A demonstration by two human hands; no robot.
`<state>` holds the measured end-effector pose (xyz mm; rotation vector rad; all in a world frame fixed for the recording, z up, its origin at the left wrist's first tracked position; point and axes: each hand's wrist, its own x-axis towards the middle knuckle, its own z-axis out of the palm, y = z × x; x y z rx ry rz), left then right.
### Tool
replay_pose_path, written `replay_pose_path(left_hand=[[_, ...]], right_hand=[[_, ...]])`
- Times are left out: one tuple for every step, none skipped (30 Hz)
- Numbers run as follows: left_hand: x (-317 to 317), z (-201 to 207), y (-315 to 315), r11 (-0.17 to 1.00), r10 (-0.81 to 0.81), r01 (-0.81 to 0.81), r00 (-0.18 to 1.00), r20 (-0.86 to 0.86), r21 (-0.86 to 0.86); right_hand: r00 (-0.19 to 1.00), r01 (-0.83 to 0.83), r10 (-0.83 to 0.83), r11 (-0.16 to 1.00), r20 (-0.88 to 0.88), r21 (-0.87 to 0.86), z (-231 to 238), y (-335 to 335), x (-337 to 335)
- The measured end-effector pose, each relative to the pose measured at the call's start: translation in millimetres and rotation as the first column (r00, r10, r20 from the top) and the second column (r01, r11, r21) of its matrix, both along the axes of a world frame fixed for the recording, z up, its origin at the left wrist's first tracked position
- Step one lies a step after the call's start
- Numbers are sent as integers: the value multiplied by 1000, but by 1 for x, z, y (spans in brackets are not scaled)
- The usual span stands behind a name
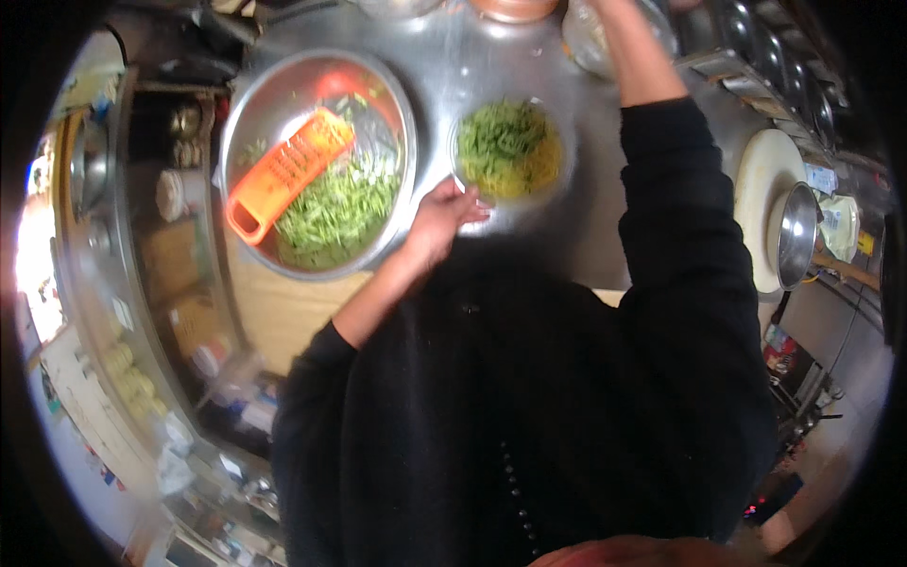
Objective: The person assembles a noodle salad by layering noodles, shredded cucumber, shredded carrots, and bean sprouts into a clear plastic container. They then place the container into a white plastic bag, add a receipt and chopsticks, and tie the bag closed.
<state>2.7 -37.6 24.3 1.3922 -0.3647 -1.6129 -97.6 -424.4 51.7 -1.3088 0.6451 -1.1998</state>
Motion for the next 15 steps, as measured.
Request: replay_pose_path(left_hand=[[-1, -3, -1, 999, 38, -37, 998, -41, 11], [1, -6, -3, 998, 24, -21, 998, -49, 60], [2, -9, -4, 998, 13, -9, 998, -65, 59], [1, -11, -4, 999, 12, -9, 996, -94, 32], [1, -12, -6, 1000, 8, -5, 994, -106, 23], [0, -14, -7, 1000, -3, 3, 994, -112, 1], [0, -14, -9, 1000, -7, 9, 993, -114, 14], [0, -15, -10, 1000, -14, 16, 994, -109, 18], [1, -15, -11, 999, -32, 31, 993, -110, -8], [1, -15, -12, 1000, -27, 26, 990, -139, -12], [2, -14, -12, 1000, -25, 22, 985, -171, -19], [4, -14, -12, 1000, -21, 16, 979, -203, -23], [5, -14, -12, 1000, -13, 7, 972, -236, -24], [6, -14, -12, 1000, -15, 11, 973, -232, -21], [6, -13, -11, 1000, -9, 1, 969, -249, -31]], right_hand=[[993, -56, 53, 998, 106, 19, 14, 11, -3], [998, -36, 34, 999, -52, -38, 28, 27, -13], [979, -26, 4, 994, -205, -105, 43, 42, -23], [985, -72, 64, 996, -158, -51, 51, 62, -29], [976, -164, 174, 983, -128, 82, 56, 84, -36], [960, -247, 268, 948, -84, 203, 60, 104, -42], [938, -321, 347, 895, -29, 311, 63, 123, -49], [946, -178, 217, 969, -239, 171, 60, 147, -52], [907, -50, 45, 999, -418, -2, 57, 167, -55], [838, -101, 78, 995, -540, -15, 56, 184, -62], [750, -153, 107, 988, -652, -14, 54, 202, -68], [730, -138, 122, 990, -673, 29, 49, 219, -71], [735, -151, 141, 988, -663, 43, 45, 230, -71], [618, -163, 157, 984, -771, 70, 41, 235, -70], [517, -201, 169, 977, -839, 72, 37, 239, -69]])
